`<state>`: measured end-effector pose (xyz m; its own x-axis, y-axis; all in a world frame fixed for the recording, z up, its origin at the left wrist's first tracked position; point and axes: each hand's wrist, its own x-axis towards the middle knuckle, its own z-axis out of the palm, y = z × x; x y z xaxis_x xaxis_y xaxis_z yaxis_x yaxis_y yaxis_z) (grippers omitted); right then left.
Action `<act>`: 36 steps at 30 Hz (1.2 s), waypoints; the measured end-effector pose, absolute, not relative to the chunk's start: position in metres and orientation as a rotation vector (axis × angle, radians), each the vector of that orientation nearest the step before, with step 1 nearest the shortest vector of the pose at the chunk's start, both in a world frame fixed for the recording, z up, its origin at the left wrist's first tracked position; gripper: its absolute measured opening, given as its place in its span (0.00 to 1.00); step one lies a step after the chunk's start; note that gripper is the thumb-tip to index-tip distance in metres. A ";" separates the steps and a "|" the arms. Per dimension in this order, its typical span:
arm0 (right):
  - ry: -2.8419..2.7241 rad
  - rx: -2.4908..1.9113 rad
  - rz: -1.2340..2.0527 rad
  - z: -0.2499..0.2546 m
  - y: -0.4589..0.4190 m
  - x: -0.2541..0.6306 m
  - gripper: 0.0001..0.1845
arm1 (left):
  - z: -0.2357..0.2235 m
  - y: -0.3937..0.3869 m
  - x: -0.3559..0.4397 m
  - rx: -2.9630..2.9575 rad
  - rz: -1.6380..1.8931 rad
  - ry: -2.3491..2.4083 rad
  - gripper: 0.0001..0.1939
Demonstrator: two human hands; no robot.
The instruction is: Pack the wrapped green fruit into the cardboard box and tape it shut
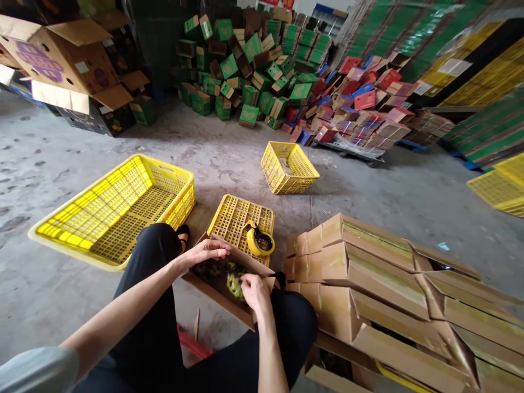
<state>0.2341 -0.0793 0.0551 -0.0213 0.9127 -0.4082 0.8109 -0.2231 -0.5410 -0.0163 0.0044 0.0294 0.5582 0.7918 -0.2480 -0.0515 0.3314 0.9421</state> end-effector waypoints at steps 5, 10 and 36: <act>-1.439 -1.882 1.236 0.066 -0.090 0.243 0.22 | 0.030 0.002 -0.013 1.097 0.640 0.698 0.34; -0.971 -1.595 1.417 0.066 -0.090 0.224 0.19 | 0.038 -0.008 -0.011 1.083 0.574 0.539 0.42; -1.242 -1.650 1.050 0.045 -0.084 0.224 0.18 | 0.037 -0.013 -0.016 1.057 0.450 0.711 0.29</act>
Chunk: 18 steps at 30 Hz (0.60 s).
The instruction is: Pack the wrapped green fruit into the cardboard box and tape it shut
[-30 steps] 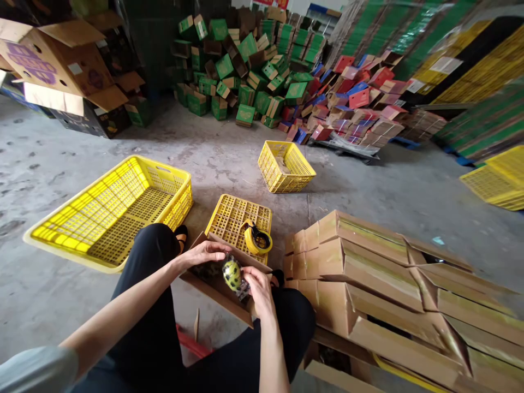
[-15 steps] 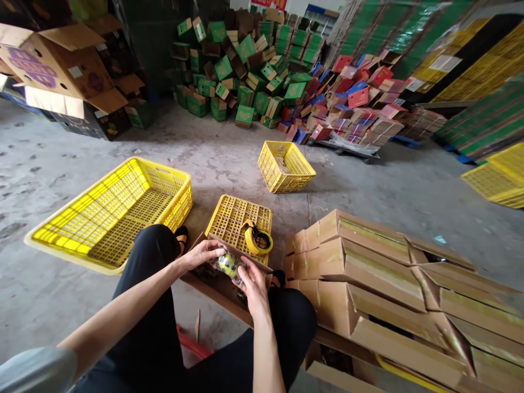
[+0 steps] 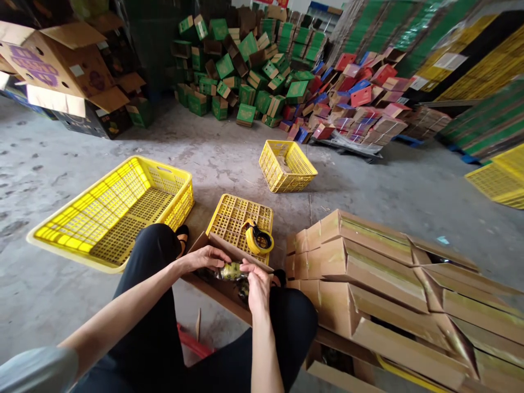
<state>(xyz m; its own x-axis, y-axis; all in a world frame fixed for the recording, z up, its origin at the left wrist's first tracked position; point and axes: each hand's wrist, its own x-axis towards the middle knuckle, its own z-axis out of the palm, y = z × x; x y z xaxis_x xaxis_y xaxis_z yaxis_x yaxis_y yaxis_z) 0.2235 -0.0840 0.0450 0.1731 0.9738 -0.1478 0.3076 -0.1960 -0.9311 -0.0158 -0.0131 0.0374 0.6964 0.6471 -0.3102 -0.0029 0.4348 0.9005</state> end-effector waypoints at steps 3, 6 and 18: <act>-1.436 -1.814 0.988 0.047 -0.074 0.229 0.22 | 0.035 -0.010 -0.016 1.083 0.466 0.730 0.27; -1.639 -1.935 1.016 0.045 -0.060 0.221 0.22 | 0.031 -0.007 -0.015 1.037 0.530 0.802 0.30; -2.278 -2.397 0.888 0.015 -0.037 0.169 0.29 | 0.021 -0.002 -0.015 0.986 0.613 0.944 0.31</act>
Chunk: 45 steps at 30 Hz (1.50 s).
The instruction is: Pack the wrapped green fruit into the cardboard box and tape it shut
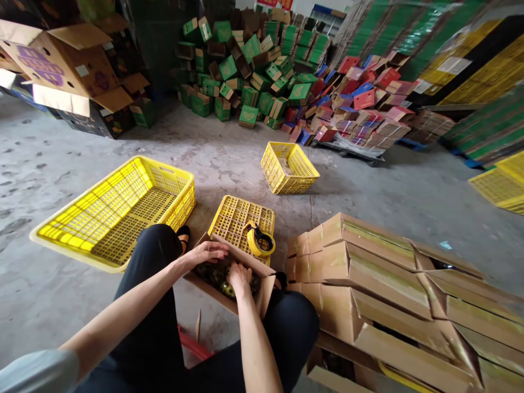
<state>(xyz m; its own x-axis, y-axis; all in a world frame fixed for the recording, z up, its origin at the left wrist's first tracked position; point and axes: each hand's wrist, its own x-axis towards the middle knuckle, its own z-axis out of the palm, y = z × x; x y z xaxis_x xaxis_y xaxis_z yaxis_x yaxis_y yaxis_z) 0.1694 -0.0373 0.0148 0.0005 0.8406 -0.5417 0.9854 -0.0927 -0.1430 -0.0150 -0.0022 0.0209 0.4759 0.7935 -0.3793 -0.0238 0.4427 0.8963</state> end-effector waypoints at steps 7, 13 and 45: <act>1.929 2.004 -0.726 0.021 -0.039 0.171 0.30 | 0.020 0.002 -0.018 0.967 0.593 0.920 0.31; 2.063 2.200 -0.836 0.035 -0.053 0.196 0.15 | 0.018 0.002 -0.017 0.965 0.577 0.918 0.31; 1.516 2.788 -2.717 0.039 -0.093 0.220 0.32 | 0.027 -0.013 -0.007 0.706 0.518 0.788 0.39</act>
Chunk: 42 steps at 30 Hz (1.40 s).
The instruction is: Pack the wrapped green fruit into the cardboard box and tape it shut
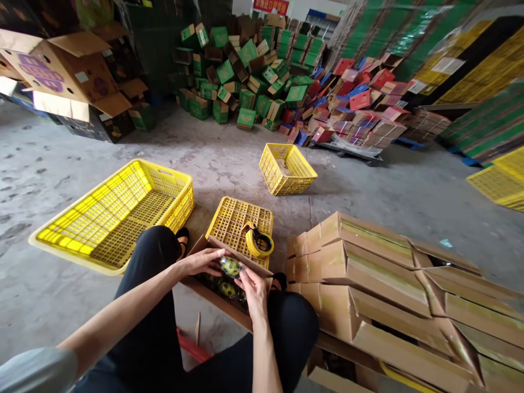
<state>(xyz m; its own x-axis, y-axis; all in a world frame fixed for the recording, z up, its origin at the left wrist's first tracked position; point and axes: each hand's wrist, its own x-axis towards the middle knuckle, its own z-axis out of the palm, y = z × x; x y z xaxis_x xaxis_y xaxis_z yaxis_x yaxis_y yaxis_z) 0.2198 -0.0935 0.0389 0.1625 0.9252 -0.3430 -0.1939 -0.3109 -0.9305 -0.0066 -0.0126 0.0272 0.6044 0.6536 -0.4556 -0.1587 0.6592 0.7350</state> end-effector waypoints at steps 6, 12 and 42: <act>-0.974 -1.344 1.351 0.035 -0.093 0.223 0.27 | 0.017 -0.012 -0.009 0.797 0.541 0.726 0.36; -1.556 -1.976 1.065 0.015 -0.080 0.240 0.26 | 0.006 -0.008 -0.013 1.032 0.603 0.834 0.34; -1.124 -1.690 1.428 0.045 -0.078 0.220 0.31 | 0.026 -0.006 -0.010 1.099 0.665 0.658 0.32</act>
